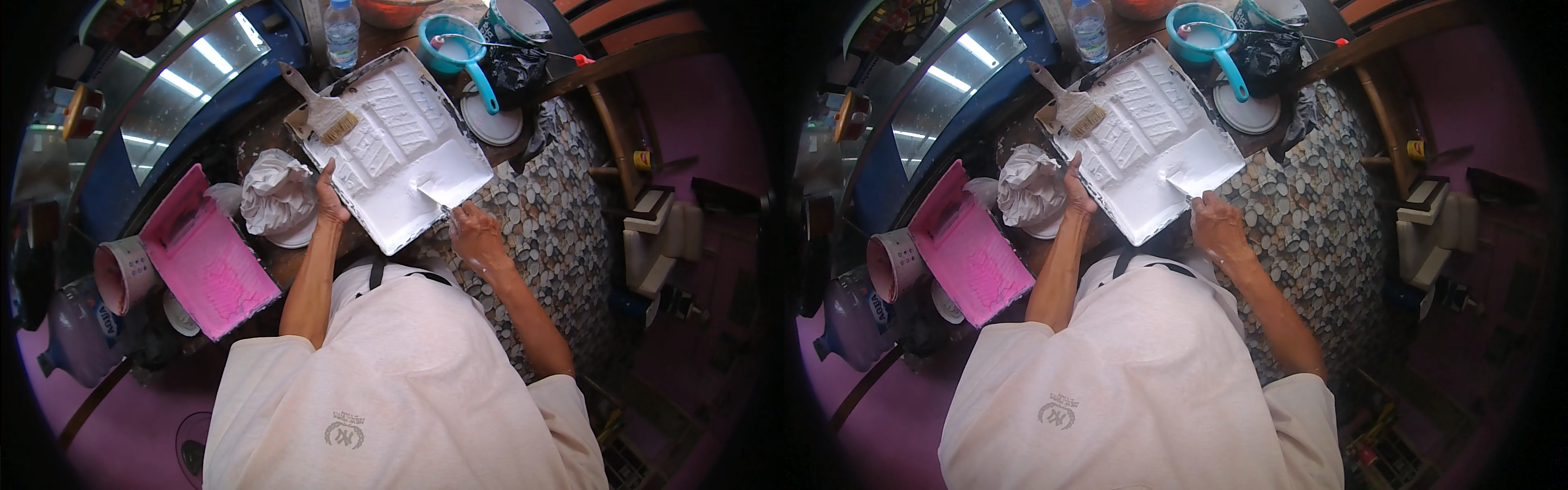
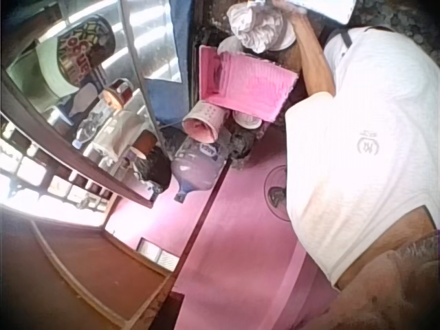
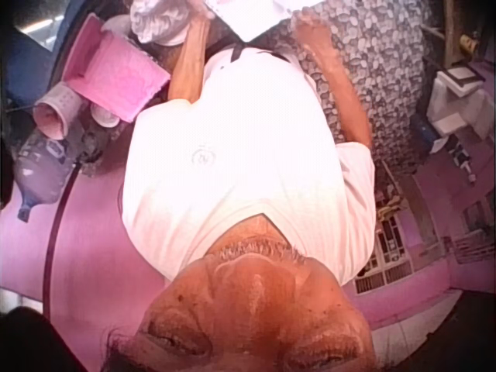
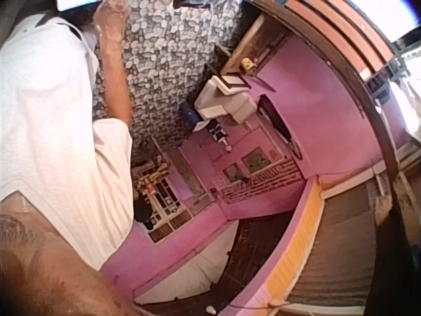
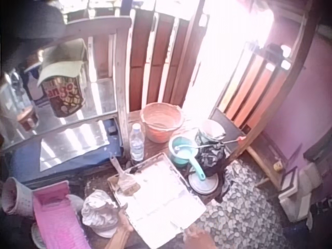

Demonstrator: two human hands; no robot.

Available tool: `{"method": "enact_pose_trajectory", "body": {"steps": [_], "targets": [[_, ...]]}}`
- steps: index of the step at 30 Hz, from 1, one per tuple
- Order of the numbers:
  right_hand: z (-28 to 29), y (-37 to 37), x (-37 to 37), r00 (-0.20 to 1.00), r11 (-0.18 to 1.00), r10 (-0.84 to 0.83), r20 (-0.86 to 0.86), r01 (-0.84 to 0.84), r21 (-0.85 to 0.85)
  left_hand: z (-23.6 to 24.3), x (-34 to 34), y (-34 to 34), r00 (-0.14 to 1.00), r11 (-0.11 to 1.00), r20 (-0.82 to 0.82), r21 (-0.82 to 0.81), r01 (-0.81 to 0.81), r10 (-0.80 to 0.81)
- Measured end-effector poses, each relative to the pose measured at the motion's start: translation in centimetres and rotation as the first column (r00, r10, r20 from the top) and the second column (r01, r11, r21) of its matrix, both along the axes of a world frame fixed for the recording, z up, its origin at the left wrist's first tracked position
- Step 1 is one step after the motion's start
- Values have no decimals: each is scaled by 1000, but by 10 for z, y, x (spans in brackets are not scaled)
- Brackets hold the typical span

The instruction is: The person scrapes white paint from a tray using a palette knife and uses a rag to wipe paint from their hands and the tool.

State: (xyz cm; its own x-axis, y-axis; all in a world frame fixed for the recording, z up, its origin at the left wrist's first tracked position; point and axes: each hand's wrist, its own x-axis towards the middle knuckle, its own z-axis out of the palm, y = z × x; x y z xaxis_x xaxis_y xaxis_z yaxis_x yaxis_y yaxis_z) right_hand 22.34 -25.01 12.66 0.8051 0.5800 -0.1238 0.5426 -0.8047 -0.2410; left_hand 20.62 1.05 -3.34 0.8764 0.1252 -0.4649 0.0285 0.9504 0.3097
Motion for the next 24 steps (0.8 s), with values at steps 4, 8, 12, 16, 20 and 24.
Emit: {"method": "enact_pose_trajectory", "body": {"steps": [4,8,12,16,20,24], "targets": [[5,-6,19,993,997,-64,104,59,52,1,0,0,1000,1000,-6,-11,0,0],[-15,-7,29,976,992,-94,195,109,-68,2,0,-1,1000,1000,9,0,7,-7],[-10,2,8,992,999,9,129,-2,-49,-2,1,0,1000,1000,0,-1,-2,2],[0,-4,24,981,996,-70,180,60,61,-2,0,1,1000,1000,-12,-8,5,-5],[-13,-10,45,957,994,-101,273,107,-6,-3,0,1,1000,1000,0,-7,8,-8],[-13,-2,31,980,999,-14,200,23,-43,-3,-1,1,1000,1000,9,4,14,-14]]}}
